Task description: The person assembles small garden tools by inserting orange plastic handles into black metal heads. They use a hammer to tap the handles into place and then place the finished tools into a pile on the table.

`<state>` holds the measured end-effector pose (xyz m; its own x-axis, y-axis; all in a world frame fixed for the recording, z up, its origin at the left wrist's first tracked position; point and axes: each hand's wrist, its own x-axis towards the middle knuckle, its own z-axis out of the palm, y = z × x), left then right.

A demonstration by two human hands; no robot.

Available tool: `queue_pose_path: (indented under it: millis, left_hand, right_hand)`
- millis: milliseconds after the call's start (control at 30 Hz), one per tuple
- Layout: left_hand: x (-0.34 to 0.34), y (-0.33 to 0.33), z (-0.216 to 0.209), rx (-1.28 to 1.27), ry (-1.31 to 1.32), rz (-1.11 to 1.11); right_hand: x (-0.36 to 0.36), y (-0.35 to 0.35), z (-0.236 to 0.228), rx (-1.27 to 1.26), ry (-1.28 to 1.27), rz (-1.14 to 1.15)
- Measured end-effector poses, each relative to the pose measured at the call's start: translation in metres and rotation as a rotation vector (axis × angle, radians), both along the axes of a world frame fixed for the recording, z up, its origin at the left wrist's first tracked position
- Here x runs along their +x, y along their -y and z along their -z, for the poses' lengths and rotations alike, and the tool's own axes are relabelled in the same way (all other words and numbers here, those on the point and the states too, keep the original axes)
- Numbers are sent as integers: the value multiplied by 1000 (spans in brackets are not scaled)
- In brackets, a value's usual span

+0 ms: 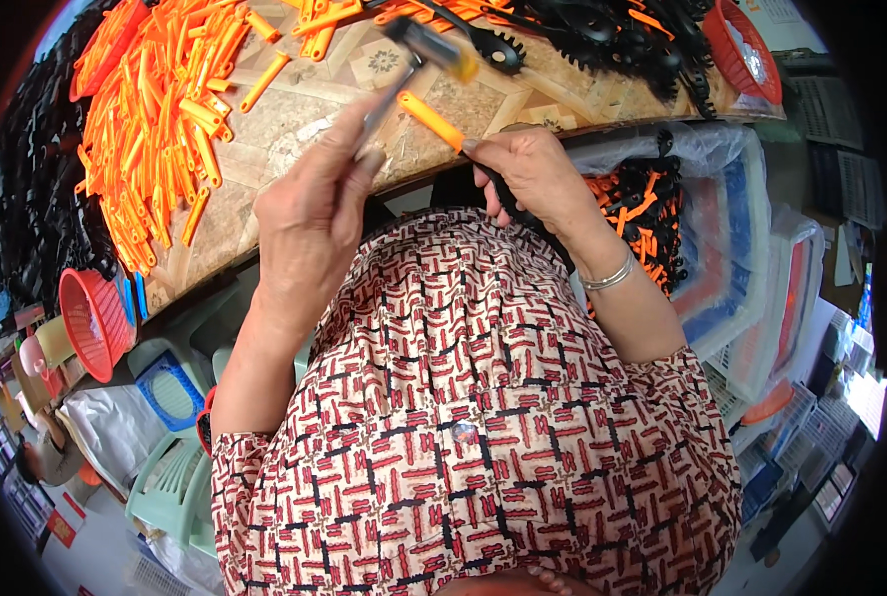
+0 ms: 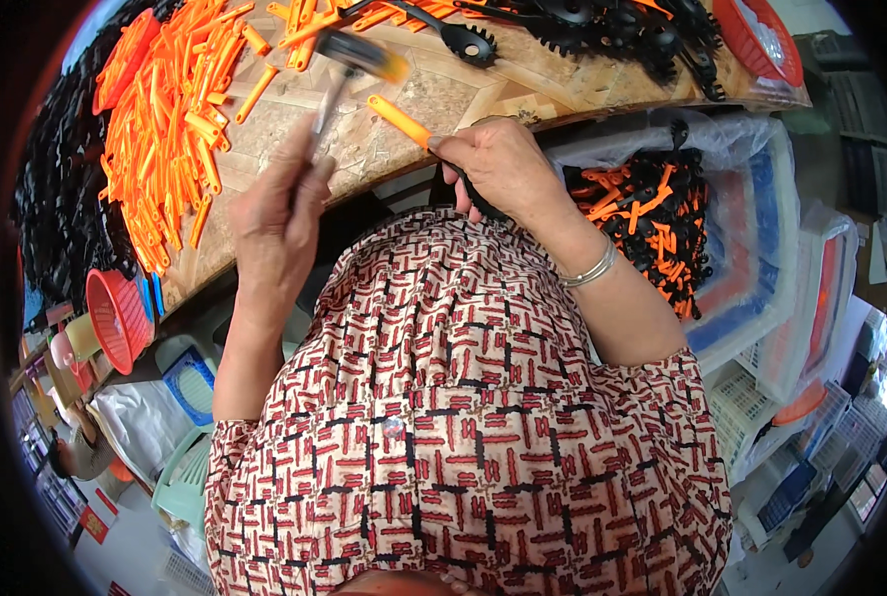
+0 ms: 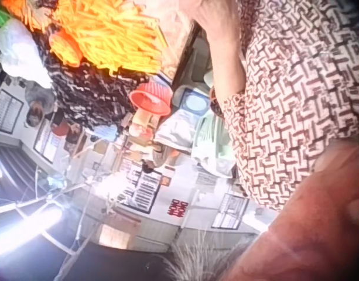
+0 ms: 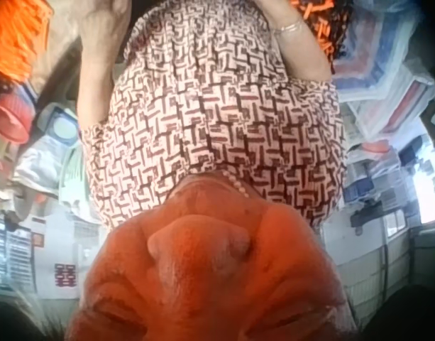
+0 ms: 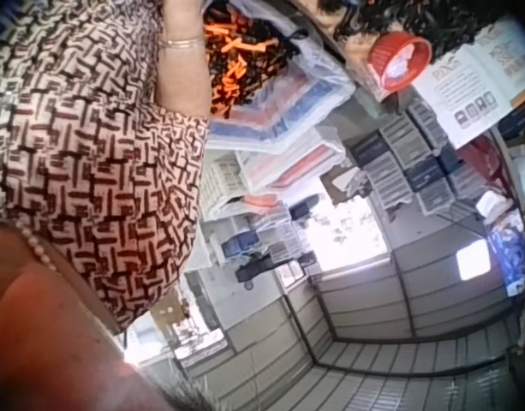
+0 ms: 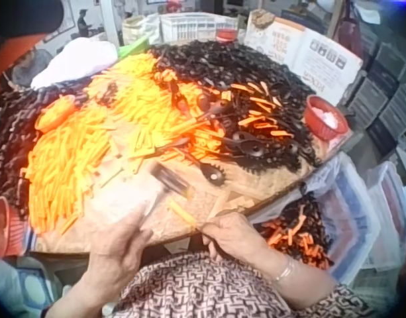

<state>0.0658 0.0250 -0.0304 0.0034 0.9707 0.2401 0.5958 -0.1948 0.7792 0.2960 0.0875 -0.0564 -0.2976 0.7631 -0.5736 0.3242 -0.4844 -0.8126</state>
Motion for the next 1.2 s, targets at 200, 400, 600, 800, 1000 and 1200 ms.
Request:
queue_pose_path:
  millis: [200, 400, 600, 800, 1000, 1200]
  left_hand:
    - [-5, 14, -1, -11, -41, 55]
    - [-9, 25, -11, 26, -436, -8]
    - [-21, 20, -9, 96, 37, -25]
    - [-55, 14, 13, -205, 198, -141]
    - [-43, 5, 16, -360, 529, -213]
    - [-44, -14, 12, -323, 671, -258]
  right_hand:
    - [-1, 2, -4, -7, -33, 6]
    - [1, 5, -2, -8, -87, 13]
    - [-1, 5, -3, 51, -29, -8]
    - [102, -4, -18, 18, 162, -184]
    - [158, -13, -46, 776, 1217, -245]
    - [31, -71, -34, 1638, 772, -275]
